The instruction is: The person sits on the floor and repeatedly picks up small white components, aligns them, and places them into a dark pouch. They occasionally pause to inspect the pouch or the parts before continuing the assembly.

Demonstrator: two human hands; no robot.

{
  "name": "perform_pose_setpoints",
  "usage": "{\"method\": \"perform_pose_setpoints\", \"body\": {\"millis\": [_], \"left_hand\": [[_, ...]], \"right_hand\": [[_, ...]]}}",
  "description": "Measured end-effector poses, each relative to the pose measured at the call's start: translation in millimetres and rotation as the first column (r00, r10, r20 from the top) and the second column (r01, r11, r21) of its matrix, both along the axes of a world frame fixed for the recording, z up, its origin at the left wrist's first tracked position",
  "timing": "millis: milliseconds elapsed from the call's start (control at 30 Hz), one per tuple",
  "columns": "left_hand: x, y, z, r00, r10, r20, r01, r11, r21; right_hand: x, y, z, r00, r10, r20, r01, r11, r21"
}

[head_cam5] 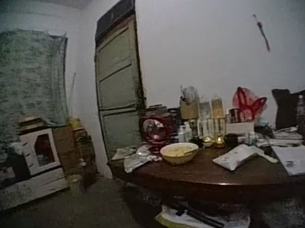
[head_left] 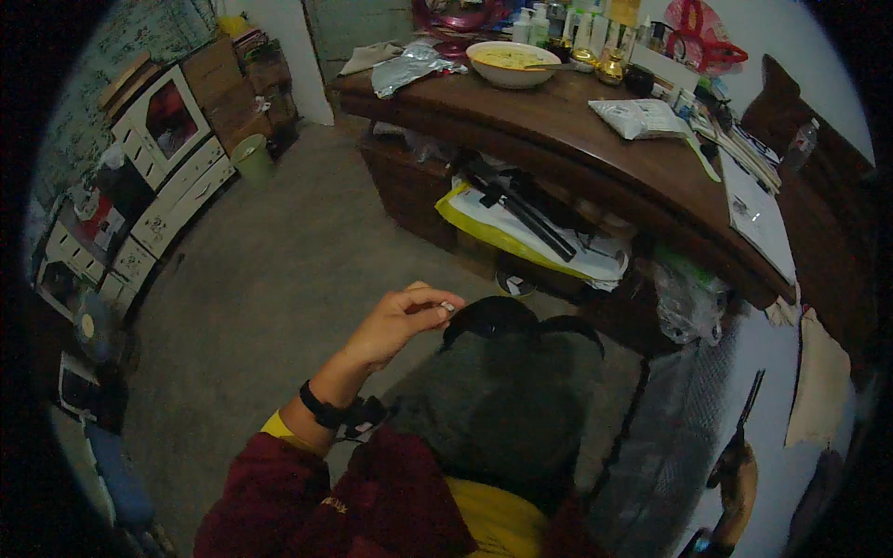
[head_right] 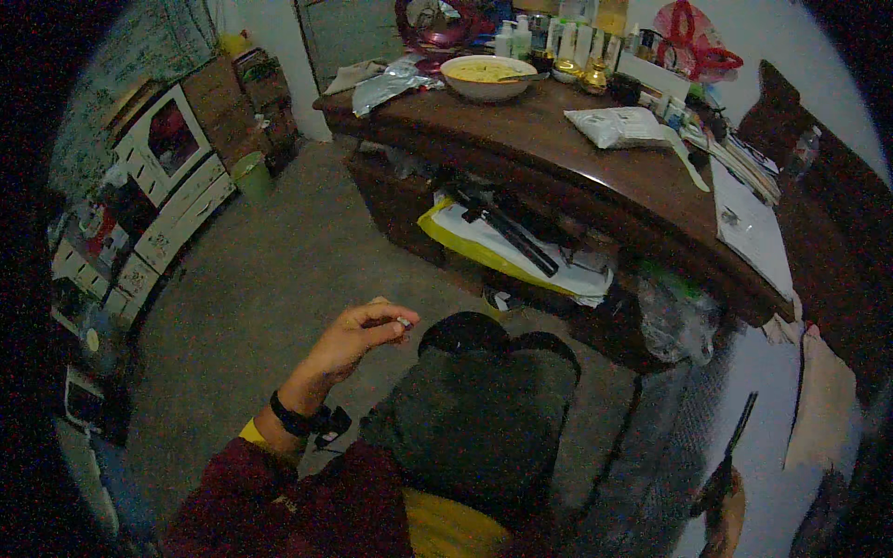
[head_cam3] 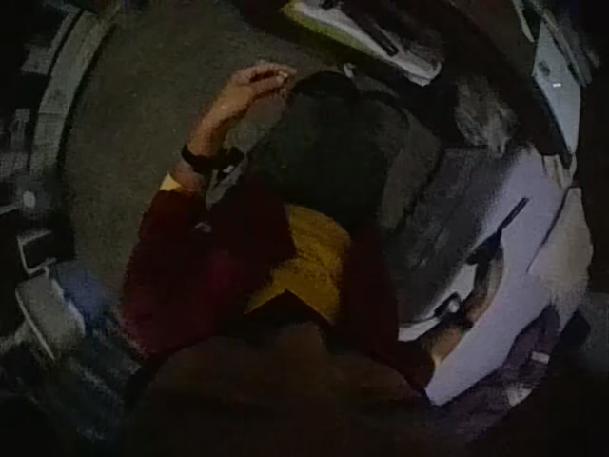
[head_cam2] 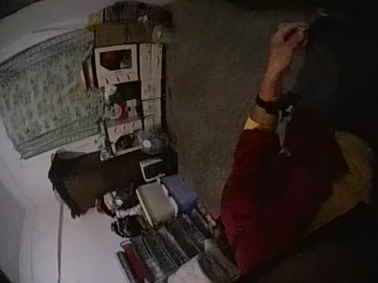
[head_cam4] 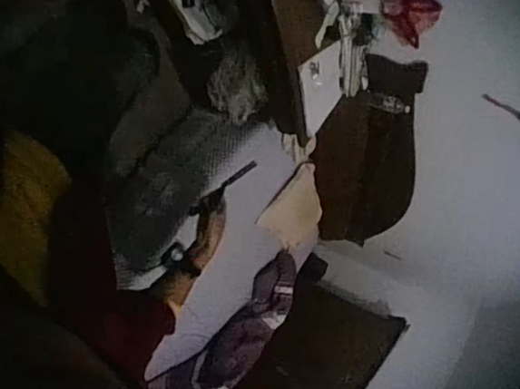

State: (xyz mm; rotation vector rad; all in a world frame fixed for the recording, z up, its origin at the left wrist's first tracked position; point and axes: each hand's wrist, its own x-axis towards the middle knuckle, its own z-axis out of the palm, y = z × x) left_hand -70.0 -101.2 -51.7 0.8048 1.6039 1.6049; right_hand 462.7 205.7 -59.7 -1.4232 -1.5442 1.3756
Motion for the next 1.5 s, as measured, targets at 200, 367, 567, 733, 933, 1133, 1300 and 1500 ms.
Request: {"method": "perform_pose_setpoints", "body": {"millis": [200,367,567,733,933,1133,1300,1500], "left_hand": [[5.6,-7.7,20.9,0.992,0.102,0.080,-0.109,0.990,0.088],[12.2,-15.0,32.6,0.980,0.196,0.029,-0.198,0.971,0.134],[20.0,-12.8,35.5,0.967,0.253,0.024,-0.253,0.944,0.212],[22.1,-6.9,38.2,0.938,0.329,-0.107,-0.302,0.930,0.212],[28.1,-4.7,38.0,0.908,0.357,-0.219,-0.316,0.927,0.202],[32.1,-1.5,31.5,0.906,0.354,-0.232,-0.317,0.931,0.181],[35.4,2.0,25.6,0.910,0.374,-0.178,-0.334,0.916,0.221],[37.7,1.1,21.7,0.916,0.401,0.002,-0.386,0.880,0.275]], "right_hand": [[-136.3,-130.4,32.9,0.878,0.290,-0.380,-0.462,0.720,-0.517],[-213.3,-175.5,15.7,0.473,0.830,-0.296,-0.841,0.325,-0.433],[-256.4,-203.9,4.3,0.162,0.945,-0.282,-0.957,0.081,-0.280],[-263.1,-208.9,4.7,0.113,0.938,-0.328,-0.970,0.033,-0.240],[-275.8,-209.7,11.5,0.237,0.856,-0.460,-0.957,0.124,-0.261],[-283.1,-203.3,13.4,0.270,0.785,-0.557,-0.957,0.158,-0.242],[-287.5,-200.9,20.1,0.352,0.796,-0.492,-0.926,0.221,-0.306],[-282.9,-189.7,42.3,0.403,0.776,-0.485,-0.907,0.268,-0.325]]}}
